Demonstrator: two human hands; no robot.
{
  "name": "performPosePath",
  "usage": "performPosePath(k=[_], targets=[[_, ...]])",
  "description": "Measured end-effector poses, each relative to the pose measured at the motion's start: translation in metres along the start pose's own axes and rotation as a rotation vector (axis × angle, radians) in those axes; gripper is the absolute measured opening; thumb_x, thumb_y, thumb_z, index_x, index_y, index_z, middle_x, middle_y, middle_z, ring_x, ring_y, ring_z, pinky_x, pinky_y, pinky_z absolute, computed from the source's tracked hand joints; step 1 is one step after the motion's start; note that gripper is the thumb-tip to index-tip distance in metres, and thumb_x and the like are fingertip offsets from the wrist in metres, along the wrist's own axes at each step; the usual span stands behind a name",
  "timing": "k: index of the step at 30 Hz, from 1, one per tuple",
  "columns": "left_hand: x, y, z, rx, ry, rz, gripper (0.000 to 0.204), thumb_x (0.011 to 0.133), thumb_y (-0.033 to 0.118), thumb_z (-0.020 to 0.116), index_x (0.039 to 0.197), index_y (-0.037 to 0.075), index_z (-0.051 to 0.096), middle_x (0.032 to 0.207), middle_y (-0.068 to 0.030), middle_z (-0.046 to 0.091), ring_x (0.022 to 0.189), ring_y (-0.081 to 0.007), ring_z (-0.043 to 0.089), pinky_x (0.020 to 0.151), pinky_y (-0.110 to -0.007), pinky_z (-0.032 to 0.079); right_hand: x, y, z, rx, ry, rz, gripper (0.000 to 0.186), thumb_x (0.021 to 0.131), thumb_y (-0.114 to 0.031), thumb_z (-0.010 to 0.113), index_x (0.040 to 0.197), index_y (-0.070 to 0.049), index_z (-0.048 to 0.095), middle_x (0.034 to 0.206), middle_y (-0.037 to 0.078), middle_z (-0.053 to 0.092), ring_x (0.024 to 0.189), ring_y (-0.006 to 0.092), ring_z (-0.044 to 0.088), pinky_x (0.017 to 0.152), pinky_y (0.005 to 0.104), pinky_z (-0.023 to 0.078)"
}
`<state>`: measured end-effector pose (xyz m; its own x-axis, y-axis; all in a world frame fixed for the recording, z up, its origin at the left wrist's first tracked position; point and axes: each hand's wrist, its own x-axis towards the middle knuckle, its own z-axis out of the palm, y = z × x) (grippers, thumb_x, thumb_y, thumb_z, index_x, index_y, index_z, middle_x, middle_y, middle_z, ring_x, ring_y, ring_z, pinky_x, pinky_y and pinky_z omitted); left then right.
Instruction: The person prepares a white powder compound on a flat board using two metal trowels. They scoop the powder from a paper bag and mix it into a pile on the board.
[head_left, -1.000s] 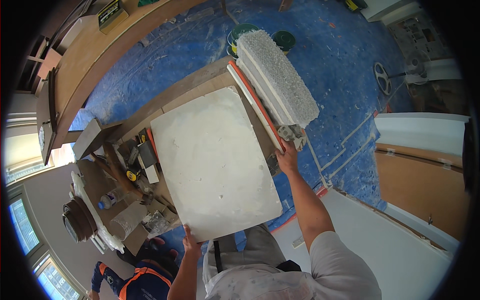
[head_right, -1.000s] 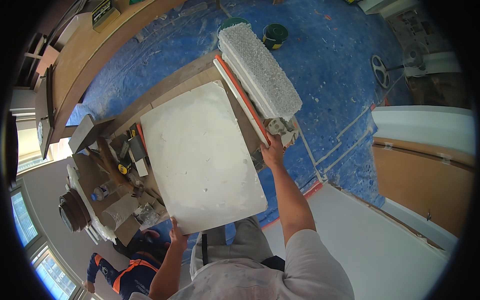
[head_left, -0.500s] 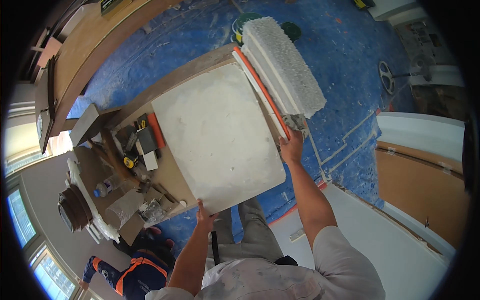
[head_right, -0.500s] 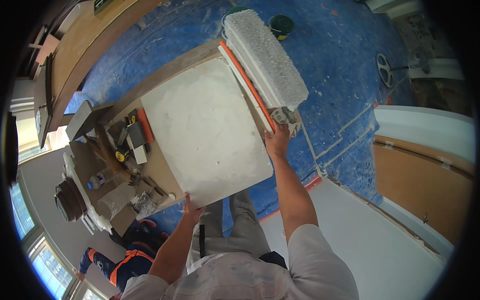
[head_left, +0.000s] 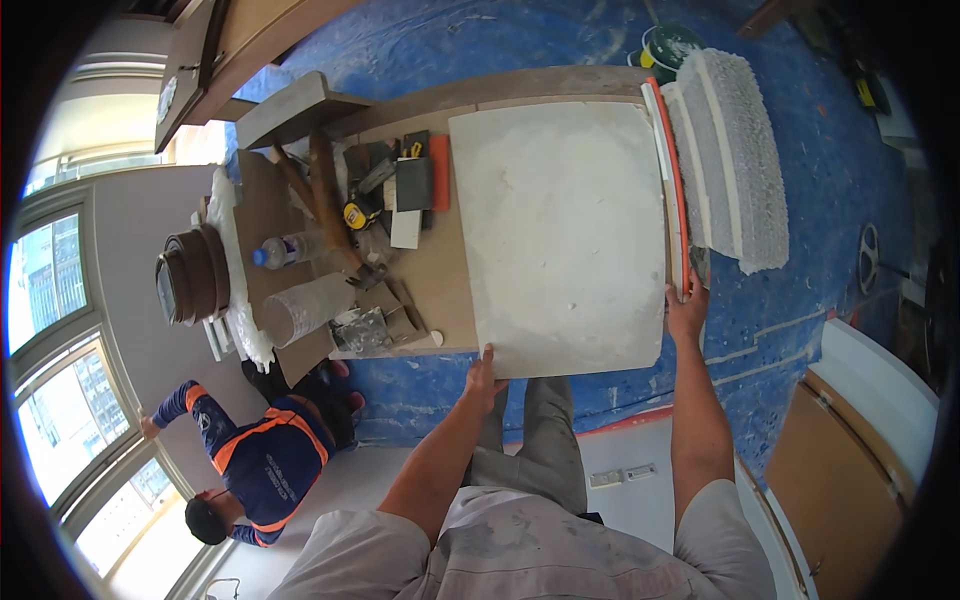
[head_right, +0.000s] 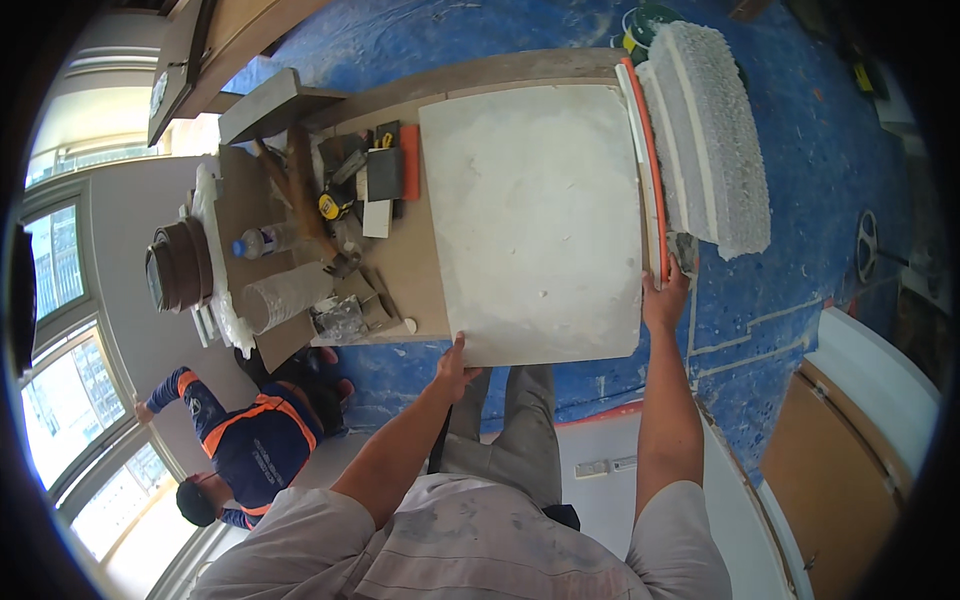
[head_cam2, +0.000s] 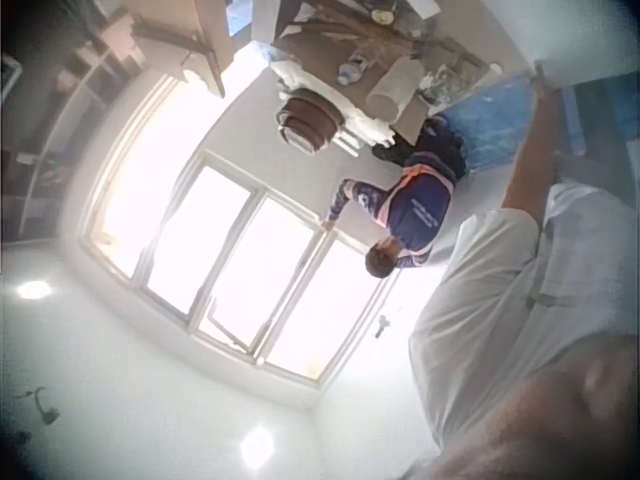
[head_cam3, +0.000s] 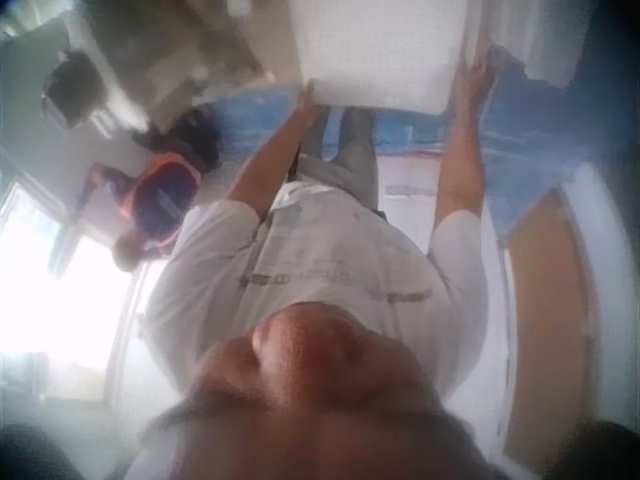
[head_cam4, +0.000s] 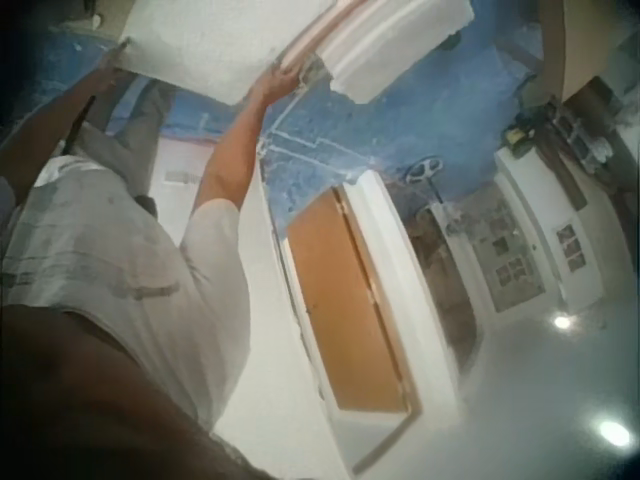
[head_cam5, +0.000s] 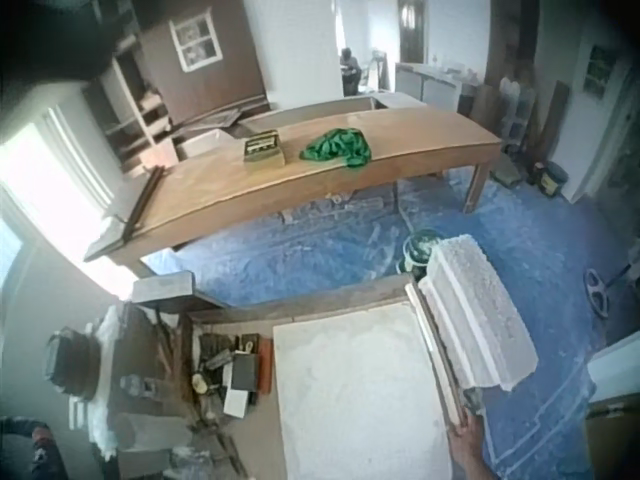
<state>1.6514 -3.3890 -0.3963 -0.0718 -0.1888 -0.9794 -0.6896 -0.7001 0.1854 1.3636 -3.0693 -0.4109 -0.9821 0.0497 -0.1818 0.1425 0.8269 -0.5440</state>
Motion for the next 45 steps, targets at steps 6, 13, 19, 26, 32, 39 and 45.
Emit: performPosePath(k=[6,13,19,26,32,39,45], targets=[[-0.035,0.013,-0.013,0.025,-0.039,0.058,0.069,0.095,0.064,0.054,0.133,0.007,0.054,0.122,-0.0109,0.06,0.109,-0.0239,0.061,0.086,-0.04,0.056,-0.004,0.006,-0.034,0.305,-0.233,0.274,0.075,0.094,-0.055,0.06,0.152,-0.012,0.04,0.144,0.018,0.046,0.128,0.0326,0.052,0.107,0.0458,0.041],[-0.137,0.07,-0.037,0.139,-0.001,0.077,0.063,0.097,0.06,0.053,0.125,0.004,0.057,0.11,-0.0094,0.065,0.091,-0.022,0.066,0.066,-0.035,0.057,-0.046,0.047,-0.089,0.467,-0.238,0.348,0.069,0.096,-0.06,0.051,0.147,-0.014,0.048,0.136,0.009,0.057,0.125,0.0265,0.052,0.1,0.0408,0.041],[-0.21,0.142,-0.037,0.232,-0.248,0.184,0.048,0.101,0.05,0.051,0.125,0.008,0.057,0.101,-0.0063,0.068,0.078,-0.0199,0.067,0.049,-0.031,0.051,-0.13,0.054,-0.08,0.629,0.269,0.3,0.031,0.098,-0.019,0.055,0.125,-0.012,0.067,0.108,0.002,0.067,0.092,0.0132,0.059,0.08,0.0264,0.047],[-0.255,0.192,-0.025,0.34,-0.24,0.205,0.034,0.103,0.038,0.051,0.121,0.009,0.058,0.093,-0.0058,0.07,0.065,-0.0175,0.068,0.046,-0.024,0.054,-0.222,-0.023,0.028,0.624,0.162,0.576,0.033,0.09,-0.021,0.07,0.116,-0.003,0.068,0.104,0.013,0.073,0.093,0.0258,0.069,0.081,0.0371,0.053],[-0.259,0.221,-0.035,0.375,-0.268,0.165,0.03,0.103,0.034,0.051,0.117,0.01,0.062,0.087,-0.006,0.072,0.06,-0.0189,0.069,0.046,-0.024,0.059,-0.236,-0.07,0.08,0.7,0.085,0.643,0.041,0.085,-0.022,0.074,0.121,-0.004,0.064,0.114,0.018,0.065,0.102,0.0323,0.066,0.091,0.0416,0.052],[-0.256,0.232,-0.045,0.289,-0.355,0.137,0.033,0.105,0.034,0.047,0.121,0.009,0.061,0.092,-0.0113,0.074,0.06,-0.0223,0.07,0.048,-0.027,0.061,-0.174,-0.127,0.052,0.26,0.098,0.482,0.082,0.074,-0.04,0.084,0.14,-0.01,0.045,0.135,0.014,0.049,0.126,0.0321,0.05,0.098,0.0472,0.046],[-0.264,0.227,-0.041,0.198,-0.415,0.152,0.036,0.106,0.033,0.045,0.123,0.006,0.06,0.096,-0.0148,0.074,0.062,-0.0247,0.072,0.047,-0.027,0.062,-0.133,-0.165,0.084,-0.036,0.086,0.671,0.101,0.068,-0.044,0.087,0.145,-0.005,0.035,0.133,0.012,0.046,0.126,0.0314,0.046,0.097,0.05,0.043]])
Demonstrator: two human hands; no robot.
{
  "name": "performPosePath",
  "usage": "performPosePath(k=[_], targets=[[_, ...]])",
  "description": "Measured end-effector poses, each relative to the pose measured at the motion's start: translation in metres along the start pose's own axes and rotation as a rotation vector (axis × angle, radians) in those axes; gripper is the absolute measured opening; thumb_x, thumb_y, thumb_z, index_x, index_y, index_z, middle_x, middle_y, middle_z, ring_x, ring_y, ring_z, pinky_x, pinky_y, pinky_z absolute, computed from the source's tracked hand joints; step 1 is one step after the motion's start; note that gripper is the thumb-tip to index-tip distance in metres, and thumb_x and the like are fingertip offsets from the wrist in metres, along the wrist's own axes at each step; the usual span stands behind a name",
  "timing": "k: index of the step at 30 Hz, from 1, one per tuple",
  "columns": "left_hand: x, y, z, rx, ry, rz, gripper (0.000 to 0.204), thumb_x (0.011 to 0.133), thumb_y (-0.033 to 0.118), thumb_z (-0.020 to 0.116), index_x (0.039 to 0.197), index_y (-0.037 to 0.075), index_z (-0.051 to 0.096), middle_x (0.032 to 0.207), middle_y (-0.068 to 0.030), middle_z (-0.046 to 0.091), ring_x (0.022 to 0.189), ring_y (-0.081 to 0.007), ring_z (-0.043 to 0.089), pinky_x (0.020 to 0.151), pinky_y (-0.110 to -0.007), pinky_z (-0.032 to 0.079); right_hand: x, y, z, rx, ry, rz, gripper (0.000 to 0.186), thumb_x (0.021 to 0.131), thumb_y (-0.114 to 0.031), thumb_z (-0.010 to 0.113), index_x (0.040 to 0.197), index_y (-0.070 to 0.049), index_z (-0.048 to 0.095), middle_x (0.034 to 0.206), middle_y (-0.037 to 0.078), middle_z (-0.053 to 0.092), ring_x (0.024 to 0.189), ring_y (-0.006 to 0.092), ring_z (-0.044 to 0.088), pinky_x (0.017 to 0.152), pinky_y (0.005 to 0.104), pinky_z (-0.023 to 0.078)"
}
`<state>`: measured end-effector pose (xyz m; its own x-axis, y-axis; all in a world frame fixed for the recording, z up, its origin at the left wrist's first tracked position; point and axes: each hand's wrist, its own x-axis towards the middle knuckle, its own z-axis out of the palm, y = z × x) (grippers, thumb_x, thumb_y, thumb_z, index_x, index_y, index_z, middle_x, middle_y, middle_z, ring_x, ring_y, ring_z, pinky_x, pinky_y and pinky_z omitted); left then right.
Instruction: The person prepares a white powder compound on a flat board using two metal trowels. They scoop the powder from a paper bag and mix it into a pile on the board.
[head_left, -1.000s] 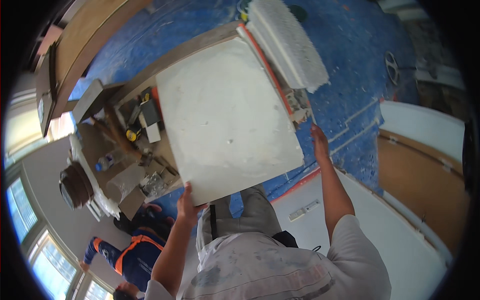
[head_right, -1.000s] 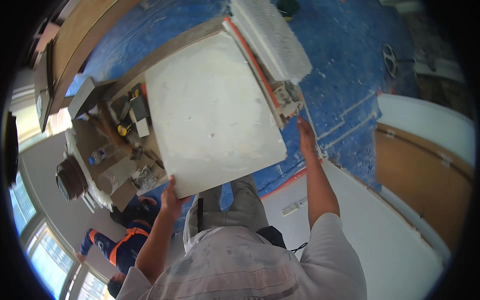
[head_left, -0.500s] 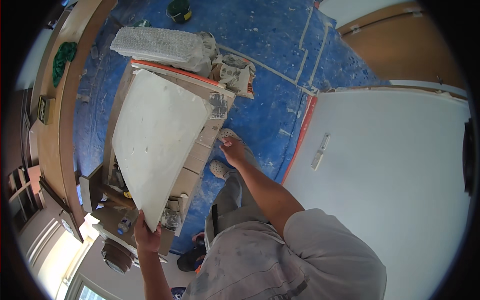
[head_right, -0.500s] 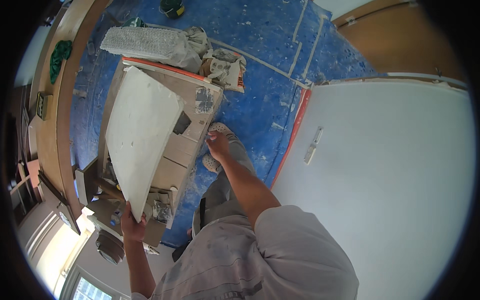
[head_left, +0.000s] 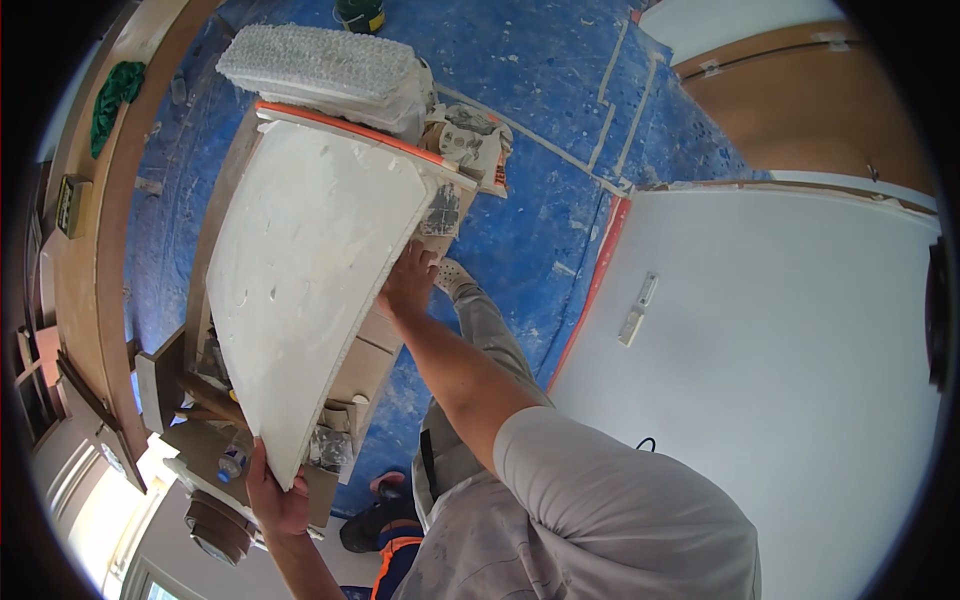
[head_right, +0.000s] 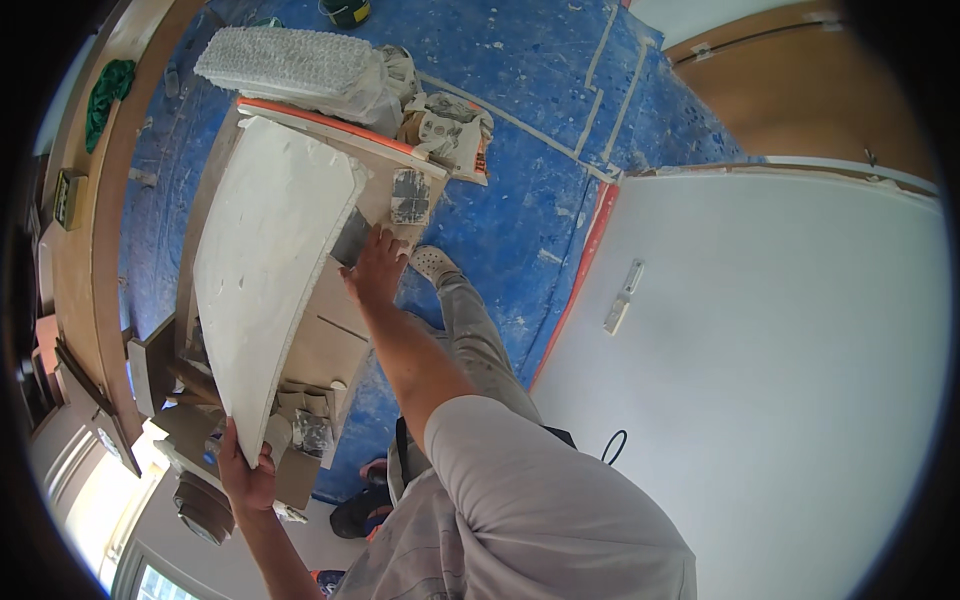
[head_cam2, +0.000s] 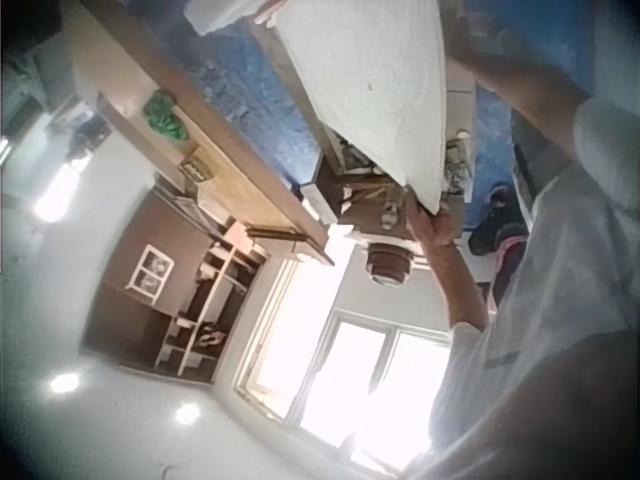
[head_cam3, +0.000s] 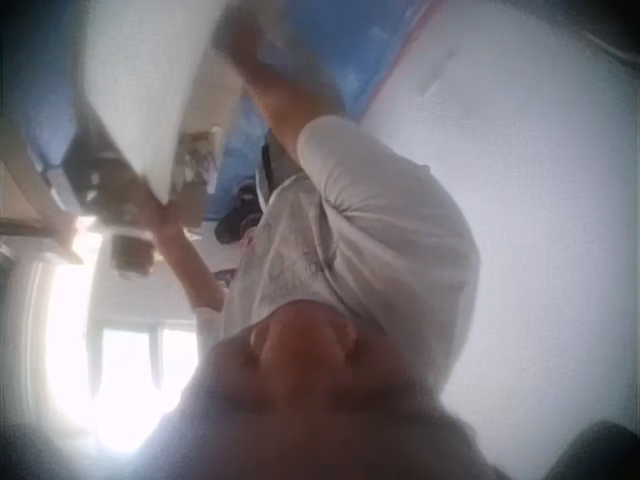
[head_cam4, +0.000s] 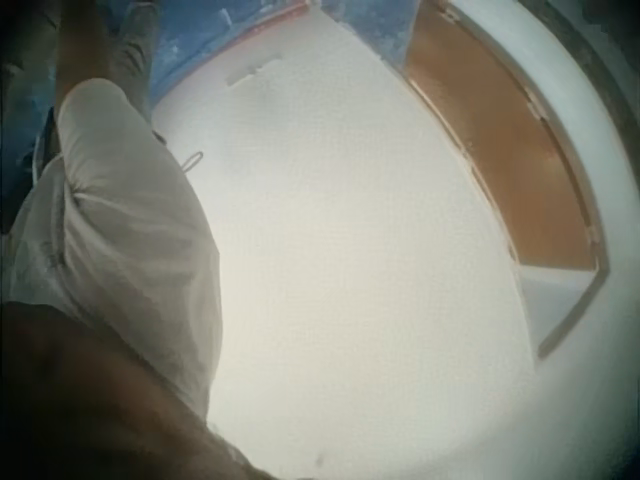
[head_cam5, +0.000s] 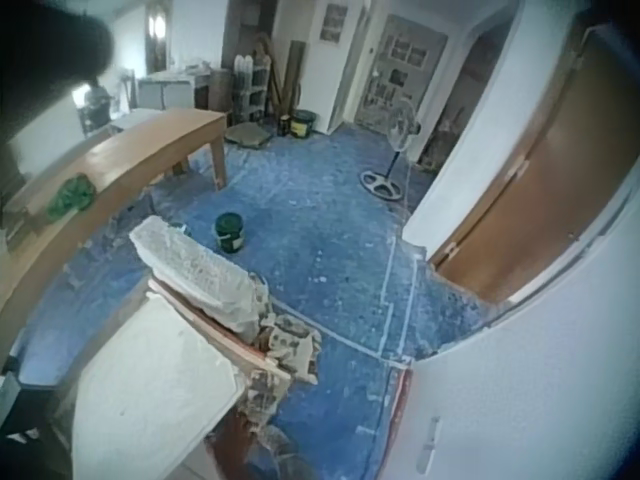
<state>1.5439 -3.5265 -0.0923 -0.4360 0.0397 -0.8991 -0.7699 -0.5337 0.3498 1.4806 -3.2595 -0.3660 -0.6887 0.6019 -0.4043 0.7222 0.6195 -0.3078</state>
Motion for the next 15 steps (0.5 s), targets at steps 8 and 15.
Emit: performPosePath(k=[8,15], targets=[[-0.002,-0.01,0.008,-0.043,0.059,0.056,0.035,0.105,0.031,0.046,0.121,0.002,0.059,0.095,-0.0156,0.073,0.062,-0.0238,0.072,0.045,-0.027,0.062,-0.005,-0.014,0.013,0.07,-0.076,-0.012,0.07,0.079,-0.033,0.077,0.137,-0.006,0.048,0.129,0.014,0.049,0.116,0.031,0.051,0.087,0.0477,0.045],[0.023,-0.046,0.01,0.076,-0.015,-0.081,0.046,0.106,0.039,0.041,0.13,0.001,0.051,0.105,-0.0146,0.069,0.085,-0.0269,0.071,0.057,-0.032,0.059,-0.009,0.063,0.032,0.209,-0.177,-0.272,0.06,0.086,-0.031,0.07,0.136,-0.006,0.05,0.127,0.015,0.054,0.113,0.0322,0.055,0.088,0.0493,0.046]])
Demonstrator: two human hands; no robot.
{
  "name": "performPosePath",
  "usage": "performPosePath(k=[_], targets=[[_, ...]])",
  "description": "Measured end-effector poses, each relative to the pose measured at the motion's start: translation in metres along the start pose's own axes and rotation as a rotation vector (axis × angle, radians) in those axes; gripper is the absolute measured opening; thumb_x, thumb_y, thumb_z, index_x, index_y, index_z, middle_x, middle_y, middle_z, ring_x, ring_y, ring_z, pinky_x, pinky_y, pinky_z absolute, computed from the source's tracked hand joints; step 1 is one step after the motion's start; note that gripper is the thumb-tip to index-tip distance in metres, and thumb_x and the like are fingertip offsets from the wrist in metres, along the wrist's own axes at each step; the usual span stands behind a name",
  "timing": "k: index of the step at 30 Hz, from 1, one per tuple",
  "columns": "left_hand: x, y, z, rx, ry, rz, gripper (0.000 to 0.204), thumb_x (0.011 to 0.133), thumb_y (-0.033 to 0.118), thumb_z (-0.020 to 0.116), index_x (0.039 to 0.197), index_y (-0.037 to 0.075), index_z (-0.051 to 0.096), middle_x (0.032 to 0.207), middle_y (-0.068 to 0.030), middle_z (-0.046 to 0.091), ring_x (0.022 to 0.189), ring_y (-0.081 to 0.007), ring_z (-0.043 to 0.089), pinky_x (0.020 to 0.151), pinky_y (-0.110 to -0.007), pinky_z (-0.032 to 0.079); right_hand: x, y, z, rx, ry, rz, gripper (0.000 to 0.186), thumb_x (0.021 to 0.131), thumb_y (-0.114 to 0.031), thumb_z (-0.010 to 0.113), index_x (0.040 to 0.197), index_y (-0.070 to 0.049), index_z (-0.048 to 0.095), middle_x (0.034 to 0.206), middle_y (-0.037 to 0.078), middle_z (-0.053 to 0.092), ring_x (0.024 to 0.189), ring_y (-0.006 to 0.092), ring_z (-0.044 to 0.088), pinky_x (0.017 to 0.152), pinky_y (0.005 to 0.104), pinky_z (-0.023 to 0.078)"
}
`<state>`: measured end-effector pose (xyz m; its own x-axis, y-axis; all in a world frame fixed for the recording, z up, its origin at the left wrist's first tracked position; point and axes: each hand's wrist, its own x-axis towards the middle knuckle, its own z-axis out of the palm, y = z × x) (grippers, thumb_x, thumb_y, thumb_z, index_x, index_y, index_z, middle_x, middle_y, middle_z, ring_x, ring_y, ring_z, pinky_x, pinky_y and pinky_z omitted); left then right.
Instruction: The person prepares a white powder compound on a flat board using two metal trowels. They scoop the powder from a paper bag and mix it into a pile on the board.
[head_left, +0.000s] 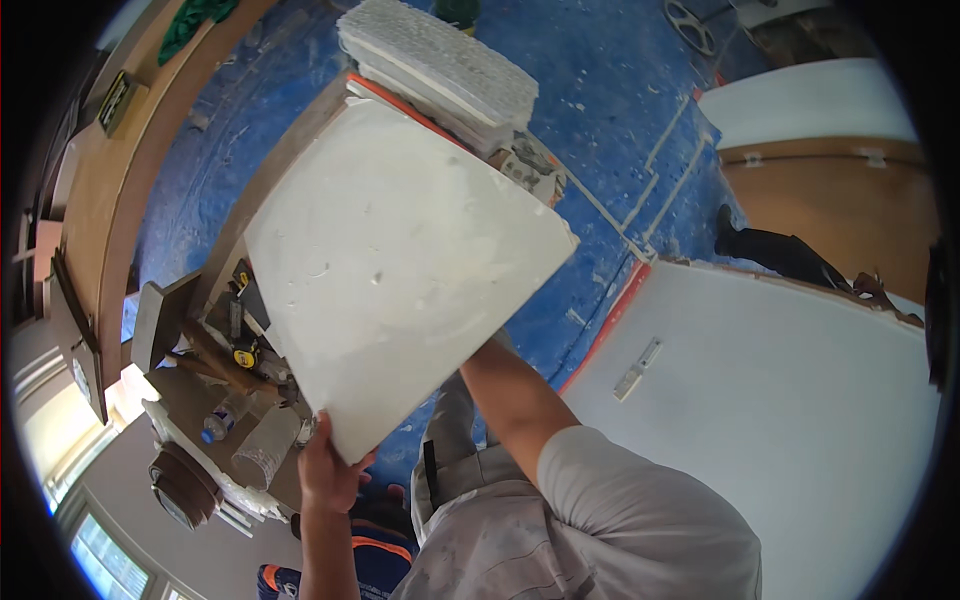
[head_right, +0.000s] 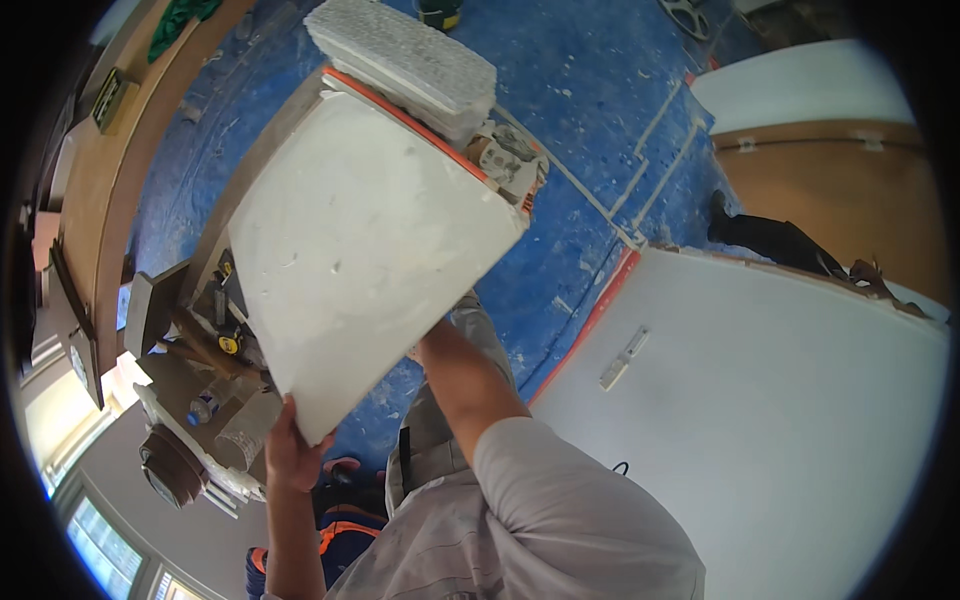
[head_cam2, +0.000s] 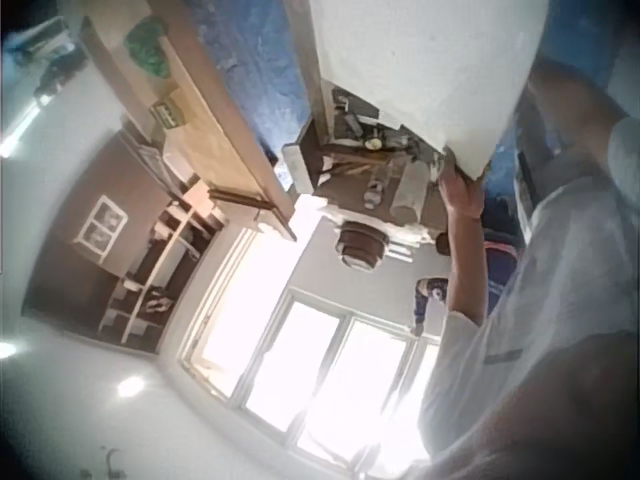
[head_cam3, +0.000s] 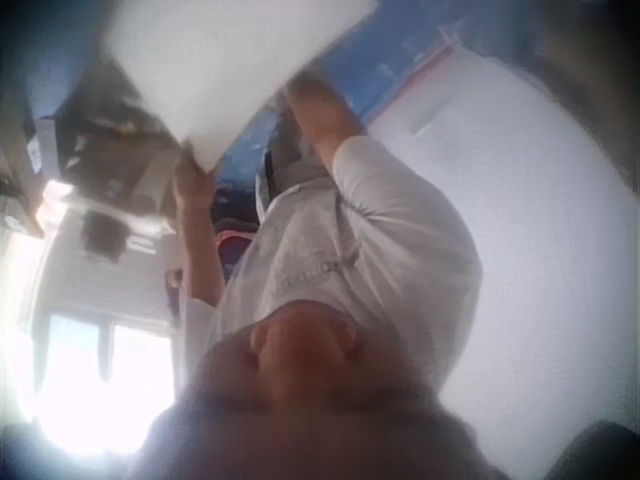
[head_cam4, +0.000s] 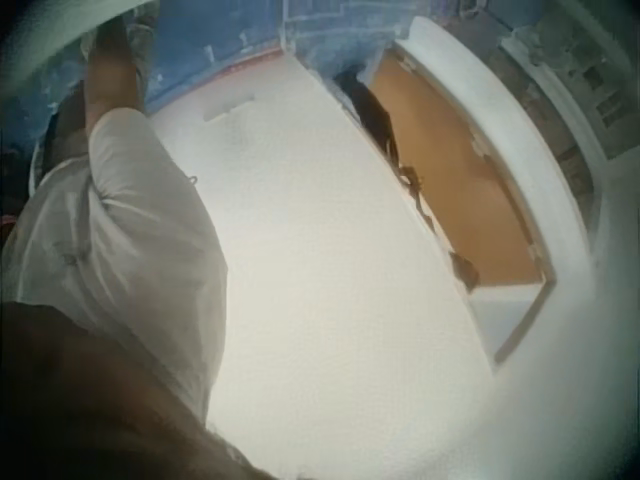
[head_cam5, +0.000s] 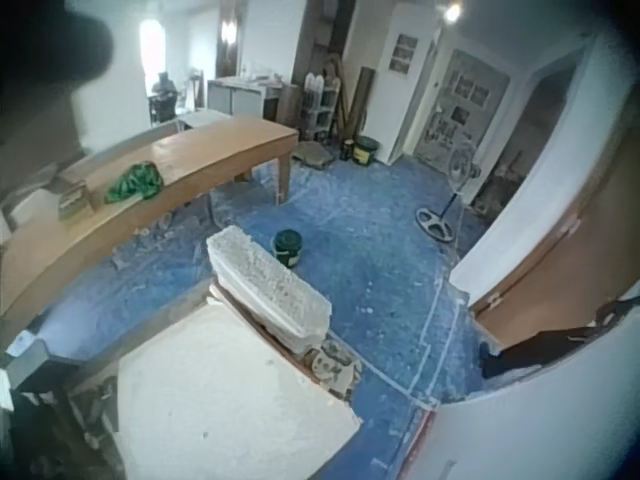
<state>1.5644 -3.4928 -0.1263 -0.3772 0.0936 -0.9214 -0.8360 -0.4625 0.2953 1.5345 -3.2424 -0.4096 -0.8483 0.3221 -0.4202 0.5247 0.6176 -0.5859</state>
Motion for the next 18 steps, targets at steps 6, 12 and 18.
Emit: performPosePath(k=[6,12,18], targets=[[0.049,-0.062,-0.015,0.073,-0.032,0.012,0.05,0.107,0.043,0.033,0.135,0.004,0.047,0.12,-0.0125,0.065,0.097,-0.0272,0.069,0.072,-0.041,0.06,-0.036,0.095,-0.028,0.453,-0.177,-0.276,0.051,0.093,-0.028,0.064,0.136,-0.005,0.051,0.125,0.017,0.058,0.11,0.0332,0.058,0.089,0.0507,0.047],[0.151,-0.146,-0.067,-0.021,-0.056,0.033,0.053,0.106,0.047,0.034,0.139,0.007,0.043,0.129,-0.0131,0.059,0.113,-0.0265,0.062,0.087,-0.044,0.055,-0.104,0.167,-0.172,0.732,-0.204,0.456,0.033,0.091,-0.013,0.07,0.117,-0.005,0.05,0.115,0.009,0.06,0.103,0.0207,0.063,0.085,0.0387,0.057],[0.226,-0.186,-0.06,0.099,0.327,-0.077,0.056,0.104,0.052,0.04,0.142,0.011,0.044,0.135,-0.0126,0.054,0.117,-0.0284,0.059,0.093,-0.048,0.052,-0.074,0.15,-0.233,0.789,-0.017,0.504,0.03,0.092,-0.013,0.069,0.115,-0.009,0.05,0.112,0.007,0.06,0.1,0.0206,0.064,0.084,0.0368,0.055]])
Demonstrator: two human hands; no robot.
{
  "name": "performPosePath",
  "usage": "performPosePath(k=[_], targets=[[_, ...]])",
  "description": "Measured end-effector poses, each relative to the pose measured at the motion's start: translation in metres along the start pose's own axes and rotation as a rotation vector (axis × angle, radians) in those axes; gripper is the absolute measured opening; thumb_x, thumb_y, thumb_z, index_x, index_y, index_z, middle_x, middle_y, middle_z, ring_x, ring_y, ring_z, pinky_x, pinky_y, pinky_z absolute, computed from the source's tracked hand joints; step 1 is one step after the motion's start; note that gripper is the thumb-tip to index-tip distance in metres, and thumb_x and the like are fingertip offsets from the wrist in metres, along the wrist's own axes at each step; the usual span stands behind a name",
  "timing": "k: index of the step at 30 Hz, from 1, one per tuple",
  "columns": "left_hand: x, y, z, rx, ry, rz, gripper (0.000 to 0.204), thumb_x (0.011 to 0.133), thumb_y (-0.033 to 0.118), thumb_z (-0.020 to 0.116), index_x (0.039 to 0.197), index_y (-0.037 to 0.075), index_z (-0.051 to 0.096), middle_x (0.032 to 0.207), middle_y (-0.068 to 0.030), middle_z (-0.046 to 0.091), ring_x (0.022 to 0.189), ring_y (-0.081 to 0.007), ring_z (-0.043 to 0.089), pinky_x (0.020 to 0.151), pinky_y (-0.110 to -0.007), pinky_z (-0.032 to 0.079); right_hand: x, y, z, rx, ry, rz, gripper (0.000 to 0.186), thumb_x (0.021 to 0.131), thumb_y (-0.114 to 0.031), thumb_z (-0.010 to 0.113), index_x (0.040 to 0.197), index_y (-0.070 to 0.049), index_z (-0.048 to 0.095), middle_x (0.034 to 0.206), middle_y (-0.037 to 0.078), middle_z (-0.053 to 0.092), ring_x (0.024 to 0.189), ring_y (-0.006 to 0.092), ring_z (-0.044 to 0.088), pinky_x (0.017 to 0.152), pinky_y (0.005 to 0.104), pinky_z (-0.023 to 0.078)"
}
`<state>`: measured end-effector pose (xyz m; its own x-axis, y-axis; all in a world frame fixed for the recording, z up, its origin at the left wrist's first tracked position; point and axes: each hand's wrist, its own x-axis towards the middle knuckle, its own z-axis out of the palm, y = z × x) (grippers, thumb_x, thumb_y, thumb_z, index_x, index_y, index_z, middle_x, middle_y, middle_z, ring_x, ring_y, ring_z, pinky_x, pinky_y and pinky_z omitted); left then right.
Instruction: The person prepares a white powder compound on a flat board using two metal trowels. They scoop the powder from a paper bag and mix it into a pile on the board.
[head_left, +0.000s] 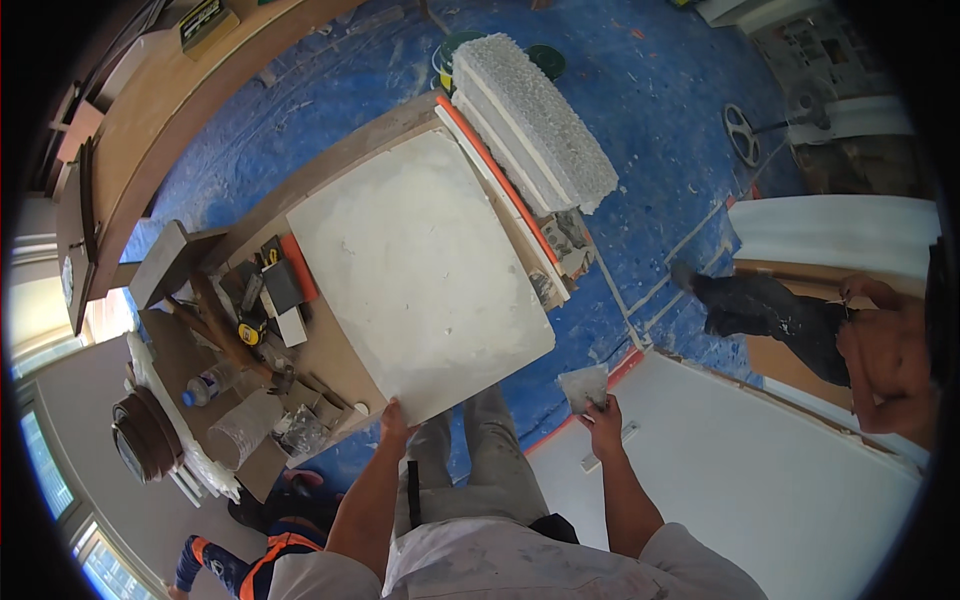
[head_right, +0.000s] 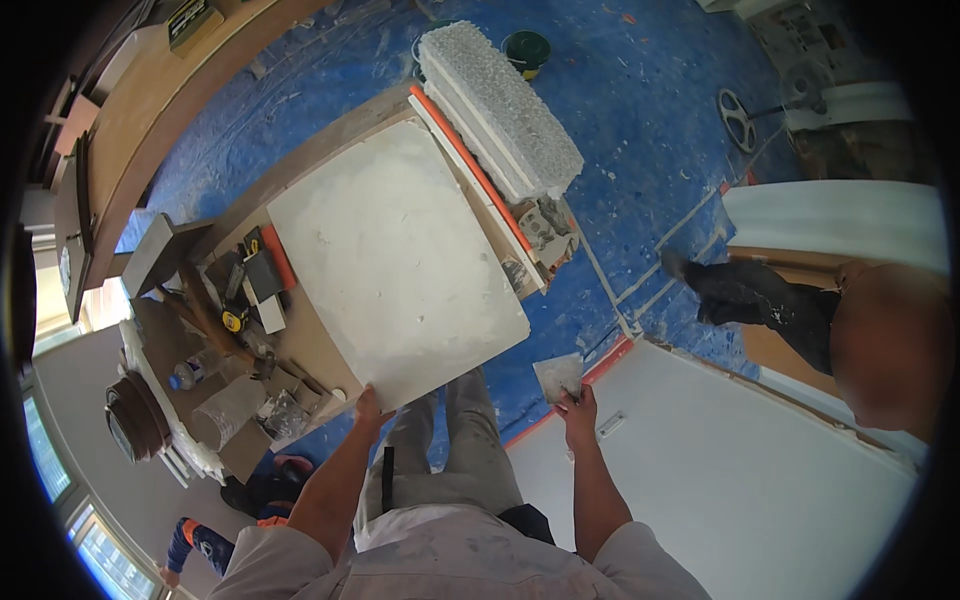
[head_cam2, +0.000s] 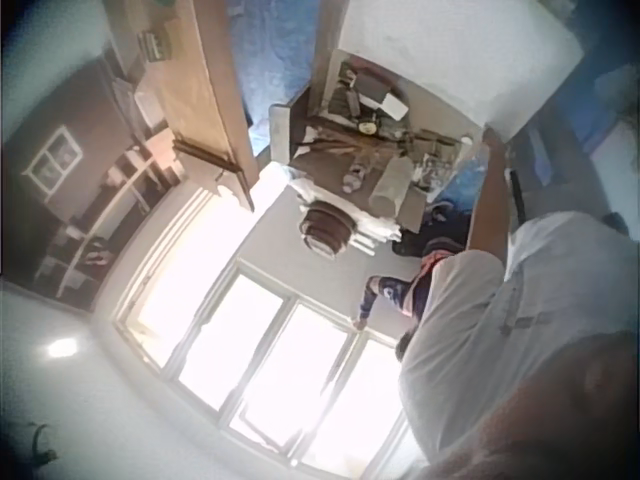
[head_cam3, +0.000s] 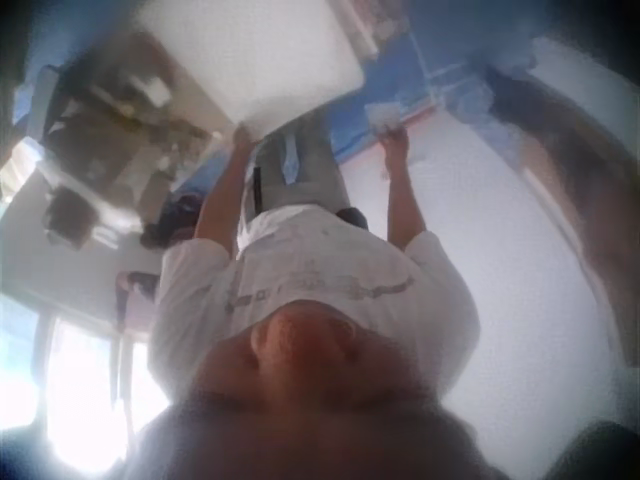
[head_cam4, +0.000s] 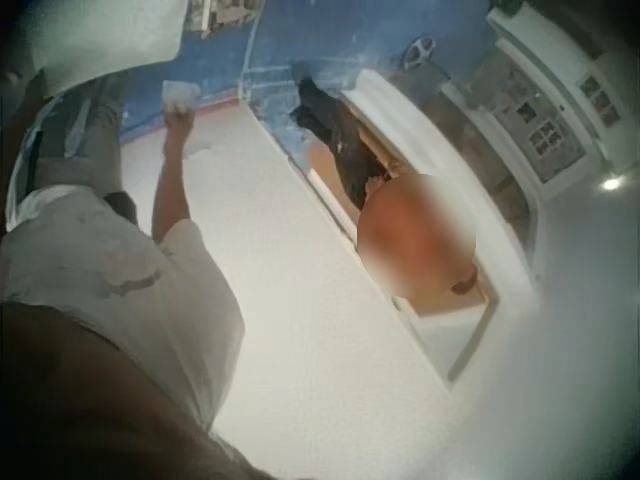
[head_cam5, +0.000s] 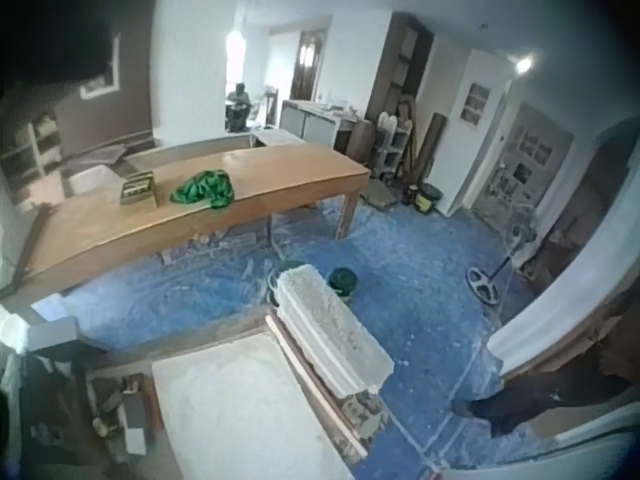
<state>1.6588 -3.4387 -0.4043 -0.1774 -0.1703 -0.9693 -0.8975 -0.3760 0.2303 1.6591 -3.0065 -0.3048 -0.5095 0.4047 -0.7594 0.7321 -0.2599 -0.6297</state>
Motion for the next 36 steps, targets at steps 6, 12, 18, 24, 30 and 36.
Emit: performPosePath(k=[6,12,18,24,30,36], targets=[[0.001,0.001,0.002,0.248,-0.008,0.029,0.064,0.102,0.047,0.049,0.148,0.004,0.038,0.141,-0.0165,0.05,0.125,-0.0317,0.055,0.096,-0.05,0.051,0.013,-0.045,0.067,-0.01,-0.237,-0.025,0.027,0.092,-0.018,0.073,0.109,-0.008,0.056,0.101,0.003,0.066,0.094,0.0154,0.065,0.082,0.0349,0.056],[-0.08,0.039,0.034,0.864,-0.151,0.251,0.071,0.096,0.04,0.063,0.144,-0.009,0.042,0.134,-0.0208,0.06,0.123,-0.0279,0.059,0.101,-0.043,0.05,0.004,-0.045,0.148,0.048,-0.483,0.106,0.028,0.094,-0.021,0.071,0.116,-0.007,0.061,0.106,0.004,0.068,0.095,0.0141,0.066,0.081,0.0322,0.056],[-0.131,0.052,0.057,-0.135,-0.384,0.163,0.041,0.095,0.021,0.069,0.128,-0.001,0.059,0.115,-0.0135,0.069,0.108,-0.0199,0.065,0.096,-0.039,0.053,-0.028,-0.031,0.202,0.037,-0.691,0.262,0.026,0.097,-0.023,0.068,0.116,-0.007,0.063,0.105,0.002,0.07,0.092,0.0125,0.068,0.081,0.031,0.057],[-0.104,0.06,0.042,-0.225,-0.384,0.151,0.024,0.094,0.018,0.069,0.11,0.001,0.065,0.104,-0.0087,0.071,0.099,-0.0173,0.067,0.086,-0.035,0.055,-0.009,-0.021,0.199,0.077,-0.662,0.261,0.024,0.098,-0.023,0.066,0.117,-0.008,0.061,0.103,0.003,0.07,0.089,0.0129,0.068,0.08,0.0307,0.058],[-0.104,0.069,0.07,-0.106,-0.307,0.213,0.019,0.095,0.021,0.069,0.102,0.005,0.063,0.099,-0.0062,0.069,0.095,-0.0179,0.068,0.081,-0.034,0.056,-0.019,-0.01,0.216,0.098,-0.697,0.296,0.023,0.099,-0.021,0.065,0.117,-0.009,0.058,0.104,0.003,0.069,0.089,0.0135,0.068,0.082,0.0324,0.058],[-0.07,0.05,0.033,-0.16,-0.104,0.241,0.014,0.095,0.02,0.068,0.095,0.007,0.064,0.091,-0.0054,0.068,0.091,-0.019,0.07,0.075,-0.033,0.057,-0.007,-0.003,0.211,0.137,-0.497,0.224,0.028,0.095,-0.021,0.07,0.115,-0.006,0.058,0.099,0.004,0.068,0.084,0.0136,0.067,0.076,0.031,0.058]])
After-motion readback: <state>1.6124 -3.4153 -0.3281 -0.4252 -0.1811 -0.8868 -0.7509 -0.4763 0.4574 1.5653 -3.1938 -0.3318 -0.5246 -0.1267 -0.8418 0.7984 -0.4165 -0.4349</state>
